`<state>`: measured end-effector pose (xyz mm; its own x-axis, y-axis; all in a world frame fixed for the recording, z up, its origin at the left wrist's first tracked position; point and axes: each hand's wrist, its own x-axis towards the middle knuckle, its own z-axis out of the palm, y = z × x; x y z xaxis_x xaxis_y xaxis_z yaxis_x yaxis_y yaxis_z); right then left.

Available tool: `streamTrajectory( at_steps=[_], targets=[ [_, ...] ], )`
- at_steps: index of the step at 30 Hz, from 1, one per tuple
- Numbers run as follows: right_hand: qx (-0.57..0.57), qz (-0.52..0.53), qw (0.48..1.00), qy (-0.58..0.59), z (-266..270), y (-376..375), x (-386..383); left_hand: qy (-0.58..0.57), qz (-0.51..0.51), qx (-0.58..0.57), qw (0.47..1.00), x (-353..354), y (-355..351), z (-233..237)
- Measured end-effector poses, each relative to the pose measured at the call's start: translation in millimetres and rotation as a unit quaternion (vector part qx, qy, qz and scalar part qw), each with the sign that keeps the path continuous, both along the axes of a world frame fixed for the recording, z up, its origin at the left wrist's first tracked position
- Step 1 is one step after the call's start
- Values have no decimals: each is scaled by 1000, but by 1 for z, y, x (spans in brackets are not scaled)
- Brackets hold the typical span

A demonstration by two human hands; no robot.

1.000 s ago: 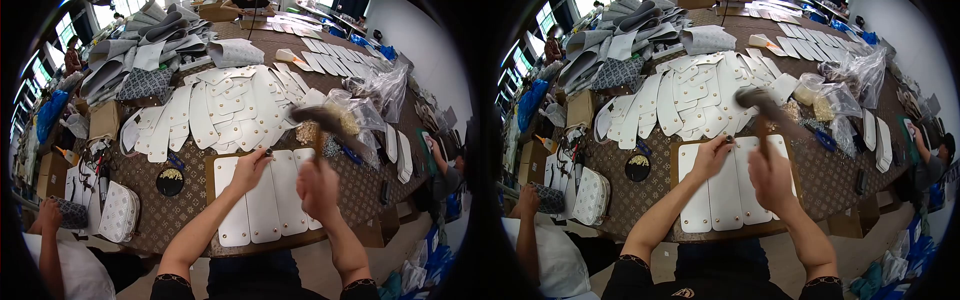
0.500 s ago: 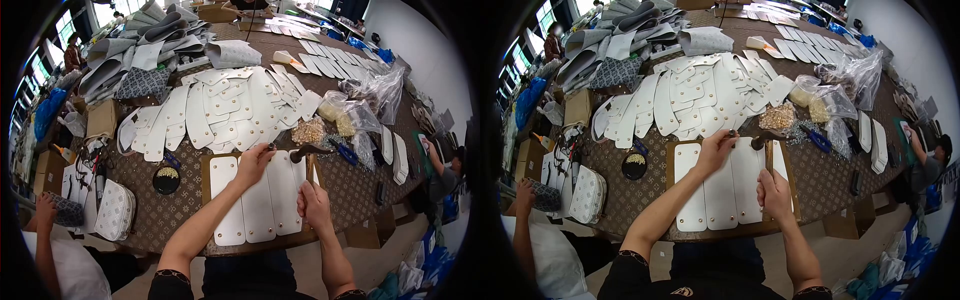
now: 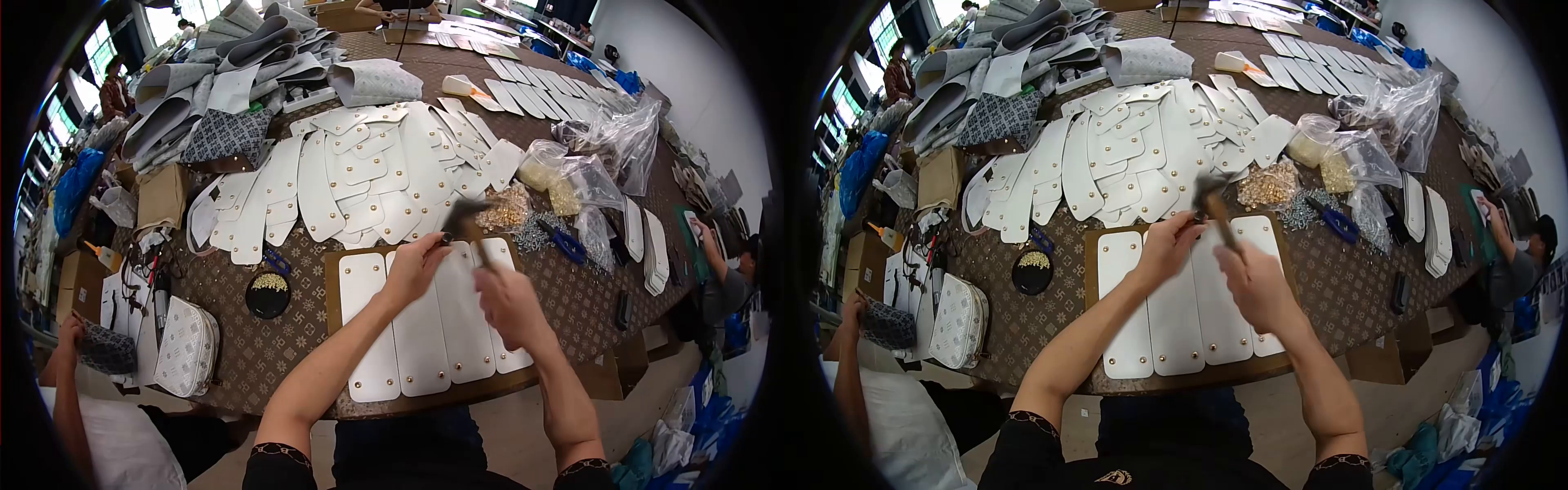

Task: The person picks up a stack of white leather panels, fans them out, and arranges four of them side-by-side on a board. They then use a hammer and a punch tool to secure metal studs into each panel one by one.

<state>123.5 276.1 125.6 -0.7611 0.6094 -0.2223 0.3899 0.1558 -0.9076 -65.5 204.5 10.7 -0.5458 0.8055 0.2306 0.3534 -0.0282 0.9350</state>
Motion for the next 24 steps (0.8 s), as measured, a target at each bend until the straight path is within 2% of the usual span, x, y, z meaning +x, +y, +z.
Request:
streamTrajectory(
  at_steps=[1, 3, 4, 7, 11, 13, 16, 19, 22, 24],
  targets=[
    [0, -3, 1000, 1, -9, -5, 9, 4, -1, -35, 999, 1, -3, 4],
    [17, -3, 1000, 2, -16, -6, 15, 52, 16, 88, 995, 3, 1, -3],
    [11, -4, 1000, -9, -19, -11, 24, 36, 21, 55, 998, 2, 3, -7],
    [-77, -64, 987, 124, -30, -11, 41, -20, 11, 30, 999, 1, 8, -8],
    [-107, -104, 980, 129, -53, -14, 53, -80, -18, 115, 990, 11, 25, -6],
    [-171, -129, 968, 132, -63, -14, 58, -81, -26, 107, 991, 16, 33, -2],
    [-168, -132, 968, 130, -66, -13, 62, -73, -48, 96, 992, 20, 44, -6],
    [-148, -124, 974, 116, -58, -10, 65, -53, -64, 95, 992, 22, 50, -13],
    [-120, -113, 982, 93, -10, -8, 62, -42, -62, 95, 993, 22, 54, -16],
    [-26, -87, 982, 166, 29, -3, 64, -44, -58, 84, 994, 22, 51, -18]
  ],
)
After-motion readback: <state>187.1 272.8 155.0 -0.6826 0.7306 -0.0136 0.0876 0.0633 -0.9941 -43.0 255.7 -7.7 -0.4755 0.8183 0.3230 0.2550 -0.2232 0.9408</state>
